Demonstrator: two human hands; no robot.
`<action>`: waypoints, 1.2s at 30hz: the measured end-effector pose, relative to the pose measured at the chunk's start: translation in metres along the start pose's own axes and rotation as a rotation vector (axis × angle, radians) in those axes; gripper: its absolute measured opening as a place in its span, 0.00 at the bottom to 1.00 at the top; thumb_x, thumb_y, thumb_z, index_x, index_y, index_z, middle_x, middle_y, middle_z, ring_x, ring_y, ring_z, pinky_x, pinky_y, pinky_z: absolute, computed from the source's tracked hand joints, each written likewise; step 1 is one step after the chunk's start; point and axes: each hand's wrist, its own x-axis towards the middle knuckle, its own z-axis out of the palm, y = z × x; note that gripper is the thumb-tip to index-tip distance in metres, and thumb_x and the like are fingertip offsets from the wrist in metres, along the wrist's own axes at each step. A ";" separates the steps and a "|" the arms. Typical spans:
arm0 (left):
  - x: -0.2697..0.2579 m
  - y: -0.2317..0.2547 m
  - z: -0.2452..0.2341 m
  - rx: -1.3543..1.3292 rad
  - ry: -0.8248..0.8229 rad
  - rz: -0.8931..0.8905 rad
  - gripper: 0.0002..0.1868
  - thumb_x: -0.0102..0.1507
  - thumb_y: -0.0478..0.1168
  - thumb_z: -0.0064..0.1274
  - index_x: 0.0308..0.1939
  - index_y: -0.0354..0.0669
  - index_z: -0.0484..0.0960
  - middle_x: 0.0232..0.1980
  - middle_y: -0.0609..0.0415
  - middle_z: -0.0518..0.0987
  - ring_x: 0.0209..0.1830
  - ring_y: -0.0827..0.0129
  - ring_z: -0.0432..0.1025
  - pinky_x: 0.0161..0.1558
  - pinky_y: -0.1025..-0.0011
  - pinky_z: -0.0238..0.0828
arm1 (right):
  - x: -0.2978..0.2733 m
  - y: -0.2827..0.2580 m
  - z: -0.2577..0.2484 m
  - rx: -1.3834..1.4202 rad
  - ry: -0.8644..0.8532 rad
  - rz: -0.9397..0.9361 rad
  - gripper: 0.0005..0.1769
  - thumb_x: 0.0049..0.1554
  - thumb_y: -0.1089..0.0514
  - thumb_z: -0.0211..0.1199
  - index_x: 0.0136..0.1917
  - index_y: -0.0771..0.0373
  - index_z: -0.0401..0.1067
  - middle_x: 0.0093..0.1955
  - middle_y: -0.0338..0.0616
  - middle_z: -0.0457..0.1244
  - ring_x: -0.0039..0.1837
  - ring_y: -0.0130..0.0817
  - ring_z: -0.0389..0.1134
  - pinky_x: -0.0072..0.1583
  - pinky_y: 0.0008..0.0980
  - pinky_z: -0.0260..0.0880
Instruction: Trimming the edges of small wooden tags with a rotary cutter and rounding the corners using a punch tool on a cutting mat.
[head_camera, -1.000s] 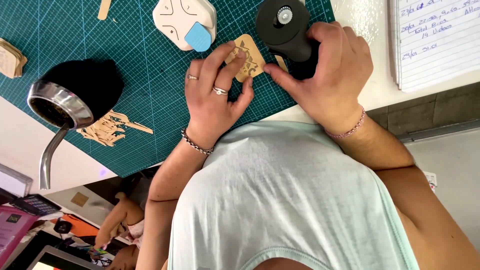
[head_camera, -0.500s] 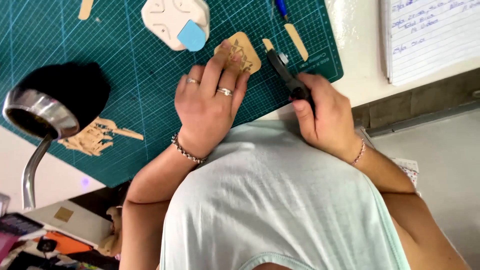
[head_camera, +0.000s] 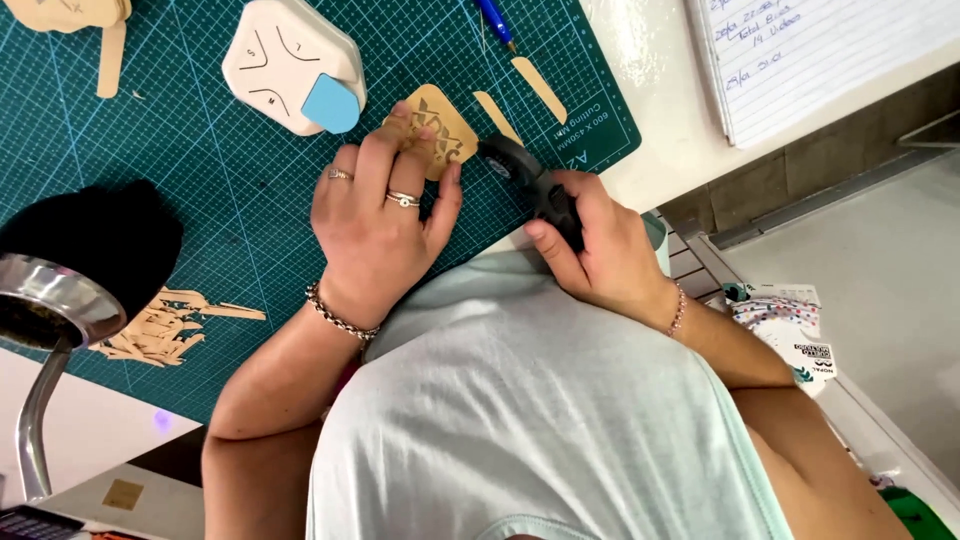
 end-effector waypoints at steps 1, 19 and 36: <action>0.000 0.000 -0.001 -0.005 -0.005 -0.004 0.12 0.71 0.46 0.53 0.43 0.40 0.83 0.53 0.49 0.79 0.33 0.63 0.71 0.34 0.69 0.68 | -0.001 -0.002 0.000 -0.014 0.024 -0.006 0.28 0.63 0.39 0.49 0.64 0.62 0.59 0.49 0.42 0.65 0.42 0.40 0.68 0.42 0.39 0.68; -0.008 -0.009 0.004 -0.043 0.062 -0.021 0.11 0.71 0.46 0.55 0.43 0.42 0.85 0.56 0.50 0.78 0.34 0.61 0.71 0.40 0.65 0.63 | 0.000 -0.030 0.000 -0.235 0.016 0.184 0.31 0.64 0.37 0.46 0.67 0.63 0.58 0.43 0.52 0.66 0.42 0.58 0.68 0.41 0.52 0.66; -0.015 -0.011 0.008 -0.023 0.070 -0.038 0.11 0.71 0.47 0.54 0.45 0.44 0.86 0.58 0.54 0.77 0.32 0.62 0.66 0.36 0.65 0.59 | 0.000 -0.059 0.016 -0.480 0.024 0.228 0.23 0.66 0.46 0.52 0.61 0.68 0.57 0.44 0.60 0.63 0.36 0.65 0.65 0.34 0.59 0.64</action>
